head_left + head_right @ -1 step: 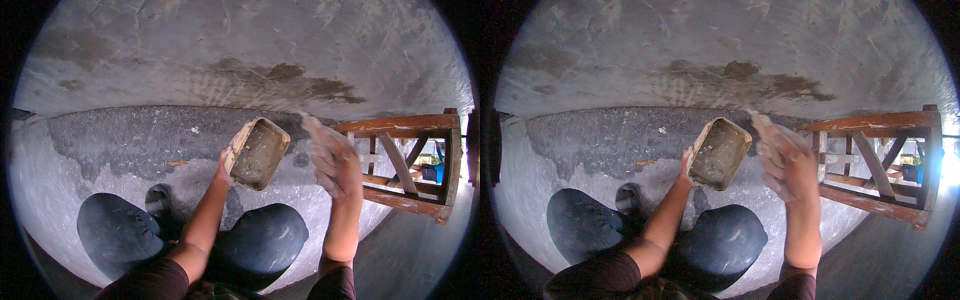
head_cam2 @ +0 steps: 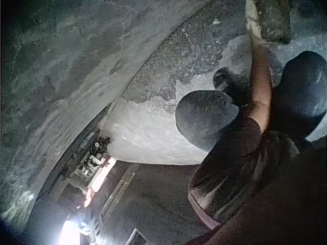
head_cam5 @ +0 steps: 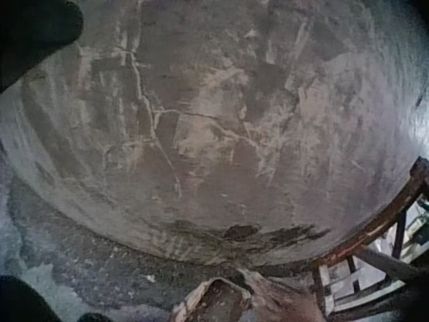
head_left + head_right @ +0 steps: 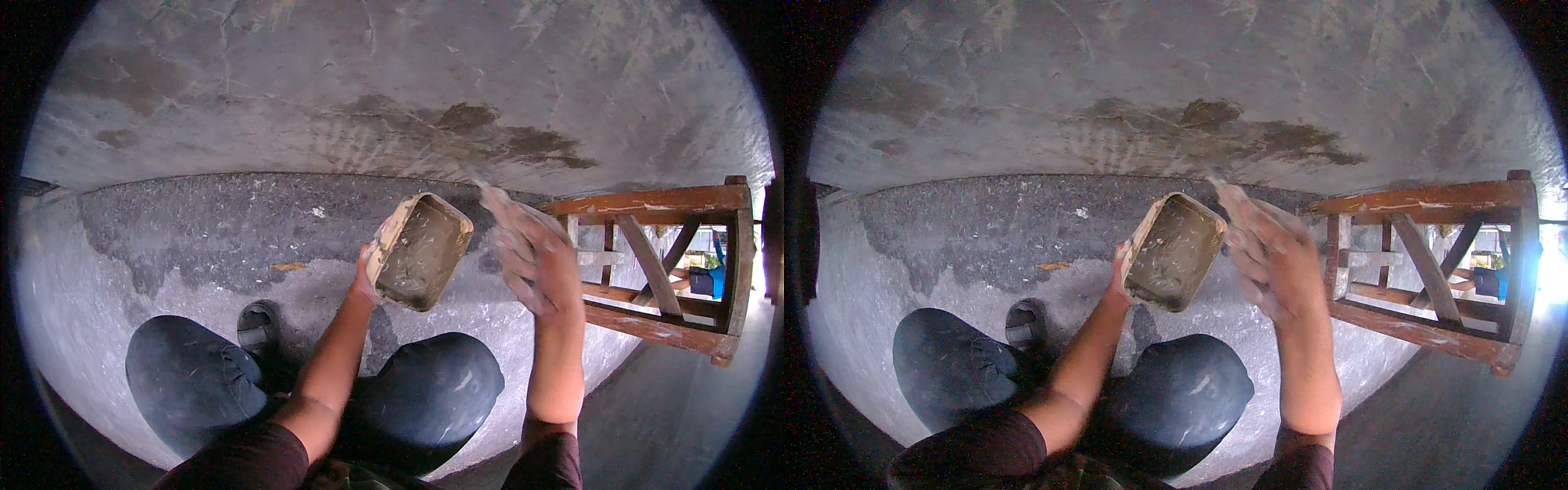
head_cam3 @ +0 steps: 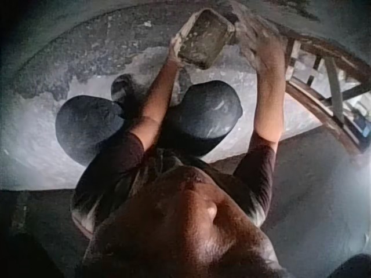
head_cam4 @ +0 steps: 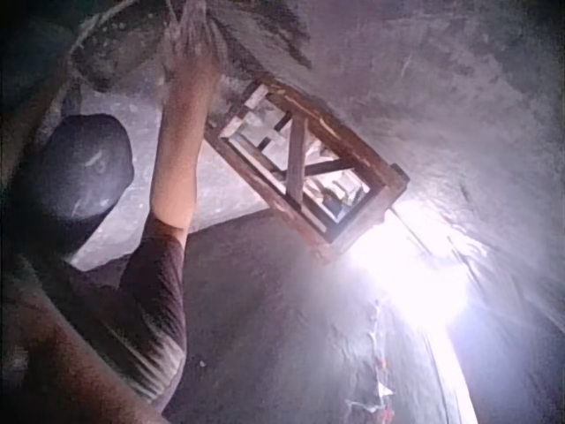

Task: The person kneels on the floor and uses a trowel to scoop plaster from a container. They apply the plaster to a concrete wall, smoothing it out with the trowel. The person moves along the wall, continuing to apply and smooth the plaster in sections.

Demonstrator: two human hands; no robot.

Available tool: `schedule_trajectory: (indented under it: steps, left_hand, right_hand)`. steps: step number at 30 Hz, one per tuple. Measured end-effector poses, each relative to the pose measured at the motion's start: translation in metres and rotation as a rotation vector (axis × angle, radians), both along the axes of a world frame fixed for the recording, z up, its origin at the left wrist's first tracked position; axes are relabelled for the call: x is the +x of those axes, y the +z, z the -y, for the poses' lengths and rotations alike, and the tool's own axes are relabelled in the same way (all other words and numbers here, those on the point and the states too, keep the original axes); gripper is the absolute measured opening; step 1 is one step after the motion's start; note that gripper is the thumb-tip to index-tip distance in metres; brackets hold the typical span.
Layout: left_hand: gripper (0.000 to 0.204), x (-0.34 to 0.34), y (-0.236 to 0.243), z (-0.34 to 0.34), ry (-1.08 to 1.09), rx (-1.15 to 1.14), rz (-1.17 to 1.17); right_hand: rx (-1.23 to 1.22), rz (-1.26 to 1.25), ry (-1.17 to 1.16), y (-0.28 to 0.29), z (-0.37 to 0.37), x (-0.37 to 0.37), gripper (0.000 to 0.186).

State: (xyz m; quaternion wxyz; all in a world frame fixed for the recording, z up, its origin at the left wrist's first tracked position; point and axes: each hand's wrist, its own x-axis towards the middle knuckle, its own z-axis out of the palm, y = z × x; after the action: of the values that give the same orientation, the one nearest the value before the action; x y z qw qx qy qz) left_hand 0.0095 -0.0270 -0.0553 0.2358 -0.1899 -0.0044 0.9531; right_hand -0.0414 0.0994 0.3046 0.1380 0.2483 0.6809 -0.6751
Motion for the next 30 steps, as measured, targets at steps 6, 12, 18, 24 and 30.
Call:
schedule_trajectory:
  steps: [6, 12, 18, 24, 30]
  left_hand:
    - [0.061, 0.0, 0.037, -0.004, 0.01, -0.081, 0.024]
    - [0.062, -0.002, 0.005, -0.016, 0.01, 0.01, -0.034]
    - [0.063, -0.001, 0.002, -0.011, -0.032, -0.018, -0.007]
    - [0.063, 0.006, -0.001, -0.013, -0.072, -0.03, 0.064]
    - [0.066, 0.004, 0.013, -0.009, -0.016, -0.043, 0.002]
  right_hand:
    - [-0.097, -0.081, -0.02, -0.006, 0.002, -0.044, 0.032]
    - [-0.541, -0.09, 0.222, 0.042, -0.041, -0.059, 0.042]
    - [-0.549, -0.156, 0.072, 0.044, -0.029, -0.006, 0.035]
    - [-0.178, -0.023, 0.0, 0.012, -0.008, -0.032, 0.038]
    - [-0.453, -0.24, -0.016, 0.042, -0.024, -0.019, 0.033]
